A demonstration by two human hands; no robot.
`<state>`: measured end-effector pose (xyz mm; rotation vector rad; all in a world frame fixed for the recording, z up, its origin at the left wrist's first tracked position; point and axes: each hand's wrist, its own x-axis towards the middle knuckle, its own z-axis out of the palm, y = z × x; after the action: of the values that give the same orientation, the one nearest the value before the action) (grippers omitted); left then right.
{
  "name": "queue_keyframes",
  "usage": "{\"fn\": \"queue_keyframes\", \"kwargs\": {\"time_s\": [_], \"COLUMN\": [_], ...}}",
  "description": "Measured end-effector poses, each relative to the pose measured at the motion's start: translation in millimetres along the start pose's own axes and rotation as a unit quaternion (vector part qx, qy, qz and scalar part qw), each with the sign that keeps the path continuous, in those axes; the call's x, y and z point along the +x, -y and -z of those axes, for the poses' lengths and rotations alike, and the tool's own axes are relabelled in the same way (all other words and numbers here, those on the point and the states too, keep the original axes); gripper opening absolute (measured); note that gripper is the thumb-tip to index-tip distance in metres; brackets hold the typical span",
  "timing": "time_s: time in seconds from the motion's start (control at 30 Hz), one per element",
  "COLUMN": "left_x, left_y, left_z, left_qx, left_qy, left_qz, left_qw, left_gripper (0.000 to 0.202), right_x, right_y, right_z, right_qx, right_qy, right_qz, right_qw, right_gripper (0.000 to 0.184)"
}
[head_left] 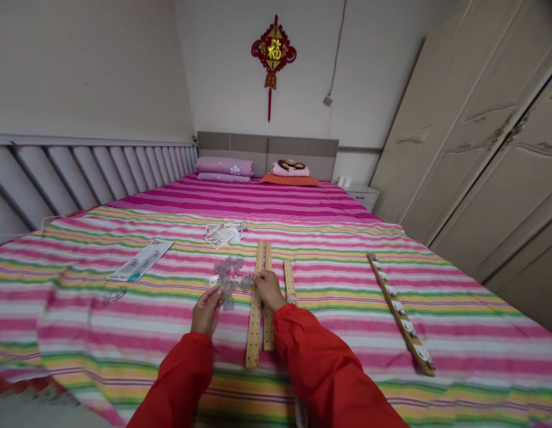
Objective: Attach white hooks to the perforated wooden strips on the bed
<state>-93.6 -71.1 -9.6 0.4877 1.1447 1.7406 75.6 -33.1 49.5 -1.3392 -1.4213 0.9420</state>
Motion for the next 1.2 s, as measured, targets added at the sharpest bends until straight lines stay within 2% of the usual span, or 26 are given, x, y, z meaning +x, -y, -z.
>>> {"fn": "queue_keyframes", "kwargs": {"time_s": [0.13, 0.27, 0.37, 0.47, 0.57, 0.7, 0.9, 0.97, 1.07, 1.13, 1.2], "left_x": [-3, -7, -10, -16, -23, -28, -36, -37, -37, -36, -33], "left_y": [1, -1, -4, -6, -10, -17, -27, -28, -26, -25, -23], "left_z": [0.7, -4.7, -13.3, -23.0, -30.6, -36.8, -46.1, -48.2, -49.8, -50.5, -50.7], "left_qx": [0.113, 0.241, 0.318, 0.409, 0.48, 0.514, 0.574, 0.585, 0.575, 0.55, 0.503], "left_qy": [0.002, 0.006, 0.0, -0.012, -0.007, 0.008, 0.063, 0.073, 0.088, 0.106, 0.115], "left_qz": [-0.043, -0.128, -0.237, -0.318, -0.338, -0.355, -0.391, -0.377, -0.352, -0.334, -0.314], "left_qw": [0.993, 0.962, 0.918, 0.855, 0.81, 0.781, 0.716, 0.714, 0.733, 0.758, 0.797], "left_gripper": [0.043, 0.052, 0.047, 0.032, 0.022, 0.019, 0.013, 0.014, 0.015, 0.014, 0.012], "right_x": [-2, -4, -5, -6, -6, -7, -7, -7, -8, -9, -10], "right_y": [3, 4, 2, -1, -3, -5, -2, -1, -1, -1, -1], "right_z": [6, 11, 16, 18, 18, 15, 12, 11, 13, 16, 19], "right_qx": [0.033, 0.046, 0.048, 0.047, 0.044, 0.037, 0.028, 0.023, 0.013, 0.008, 0.007], "right_qy": [-0.006, -0.014, -0.02, -0.027, -0.033, -0.035, -0.028, -0.026, -0.034, -0.042, -0.049], "right_qz": [-0.005, -0.012, -0.019, -0.024, -0.025, -0.026, -0.03, -0.033, -0.036, -0.04, -0.045], "right_qw": [0.999, 0.999, 0.998, 0.998, 0.998, 0.998, 0.999, 0.999, 0.999, 0.998, 0.998], "right_gripper": [0.022, 0.021, 0.02, 0.018, 0.017, 0.019, 0.019, 0.018, 0.018, 0.019, 0.021]}}
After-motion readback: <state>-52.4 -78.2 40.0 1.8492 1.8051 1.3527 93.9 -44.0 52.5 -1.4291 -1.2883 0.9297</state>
